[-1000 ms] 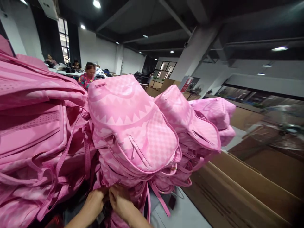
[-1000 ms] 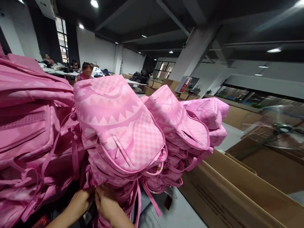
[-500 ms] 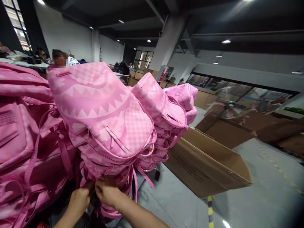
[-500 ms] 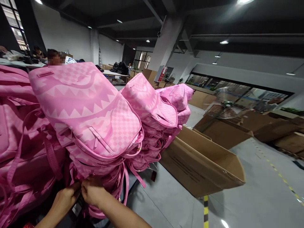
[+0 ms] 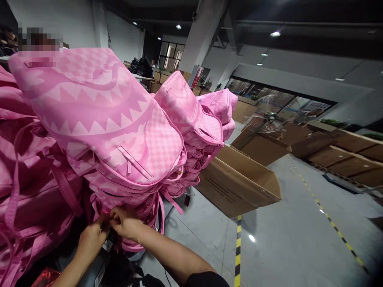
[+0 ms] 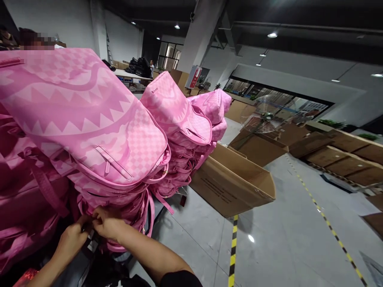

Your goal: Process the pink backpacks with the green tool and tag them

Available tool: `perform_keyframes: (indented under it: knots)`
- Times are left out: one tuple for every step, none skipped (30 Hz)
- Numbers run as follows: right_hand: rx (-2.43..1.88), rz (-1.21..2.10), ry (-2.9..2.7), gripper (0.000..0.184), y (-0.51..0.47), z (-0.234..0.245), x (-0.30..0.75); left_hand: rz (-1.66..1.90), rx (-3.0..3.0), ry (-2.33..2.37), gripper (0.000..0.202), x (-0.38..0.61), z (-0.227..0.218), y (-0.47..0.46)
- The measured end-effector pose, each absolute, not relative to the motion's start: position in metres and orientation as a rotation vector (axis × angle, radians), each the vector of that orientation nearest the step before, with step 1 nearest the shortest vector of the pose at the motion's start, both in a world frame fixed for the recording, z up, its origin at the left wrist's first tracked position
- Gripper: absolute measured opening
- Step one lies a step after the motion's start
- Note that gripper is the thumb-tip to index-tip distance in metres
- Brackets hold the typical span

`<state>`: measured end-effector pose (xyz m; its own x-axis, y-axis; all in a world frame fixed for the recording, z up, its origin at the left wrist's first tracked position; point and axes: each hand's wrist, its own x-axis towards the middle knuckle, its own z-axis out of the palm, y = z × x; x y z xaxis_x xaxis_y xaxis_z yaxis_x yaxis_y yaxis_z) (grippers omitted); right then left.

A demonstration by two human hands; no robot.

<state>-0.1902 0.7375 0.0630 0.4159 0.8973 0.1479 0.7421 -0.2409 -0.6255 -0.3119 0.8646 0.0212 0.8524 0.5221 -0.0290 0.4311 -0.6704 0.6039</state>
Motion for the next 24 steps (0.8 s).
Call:
perform_keyframes:
  knots:
    - [-2.032,0.333,-1.36,0.018,0.738,0.063,-0.19,0.213,2.371,0.643,0.035,-0.312,0.02,0.865]
    - [-2.018,0.345,-1.338,0.018,0.738,0.063,-0.19,0.232,2.327,0.578,0.036,-0.311,0.019,0.866]
    - [-2.004,0.355,-1.318,0.019,0.738,0.063,-0.191,0.245,2.286,0.523,0.035,-0.311,0.019,0.866]
    - [-1.99,0.361,-1.299,0.019,0.737,0.064,-0.191,0.256,2.259,0.504,0.034,-0.311,0.019,0.866]
    - [-1.975,0.366,-1.283,0.019,0.737,0.064,-0.192,0.265,2.248,0.522,0.031,-0.311,0.02,0.866]
    - [-1.96,0.368,-1.266,0.018,0.737,0.065,-0.193,0.272,2.25,0.558,0.029,-0.311,0.023,0.865]
    - [-1.946,0.369,-1.249,0.016,0.736,0.065,-0.193,0.284,2.256,0.597,0.027,-0.311,0.027,0.864]
    - [-1.931,0.371,-1.233,0.015,0.736,0.065,-0.194,0.295,2.255,0.614,0.026,-0.31,0.031,0.863]
    - [-1.916,0.373,-1.219,0.016,0.735,0.065,-0.194,0.3,2.245,0.607,0.027,-0.31,0.035,0.861]
    - [-1.901,0.376,-1.208,0.016,0.735,0.065,-0.194,0.286,2.228,0.578,0.027,-0.309,0.039,0.859]
    - [-1.886,0.379,-1.201,0.017,0.735,0.065,-0.194,0.259,2.209,0.549,0.029,-0.309,0.042,0.857]
    - [-1.87,0.381,-1.196,0.017,0.734,0.064,-0.194,0.234,2.198,0.544,0.031,-0.309,0.045,0.854]
    - [-1.856,0.383,-1.191,0.017,0.734,0.064,-0.194,0.218,2.197,0.564,0.031,-0.309,0.047,0.852]
    - [-1.842,0.384,-1.184,0.016,0.734,0.063,-0.194,0.216,2.202,0.604,0.031,-0.309,0.049,0.85]
    - [-1.828,0.386,-1.175,0.016,0.734,0.063,-0.194,0.228,2.206,0.641,0.03,-0.31,0.051,0.848]
    - [-1.817,0.387,-1.163,0.016,0.734,0.062,-0.194,0.25,2.199,0.659,0.028,-0.31,0.054,0.846]
    - [-1.806,0.389,-1.151,0.016,0.734,0.062,-0.195,0.266,2.183,0.651,0.027,-0.311,0.056,0.844]
    - [-1.798,0.39,-1.138,0.017,0.733,0.062,-0.195,0.262,2.17,0.628,0.028,-0.311,0.058,0.842]
    - [-1.789,0.391,-1.128,0.017,0.733,0.062,-0.194,0.244,2.165,0.607,0.029,-0.312,0.061,0.842]
    - [-1.782,0.393,-1.121,0.017,0.733,0.061,-0.194,0.221,2.173,0.603,0.031,-0.312,0.063,0.841]
    - [-1.774,0.396,-1.115,0.017,0.733,0.061,-0.194,0.202,2.193,0.622,0.032,-0.311,0.065,0.841]
    - [-1.766,0.4,-1.11,0.017,0.733,0.061,-0.195,0.192,2.217,0.656,0.032,-0.311,0.067,0.842]
    - [-1.758,0.406,-1.105,0.017,0.732,0.061,-0.195,0.19,2.235,0.685,0.03,-0.31,0.068,0.843]
    - [-1.751,0.414,-1.099,0.016,0.732,0.061,-0.195,0.196,2.241,0.696,0.028,-0.31,0.069,0.844]
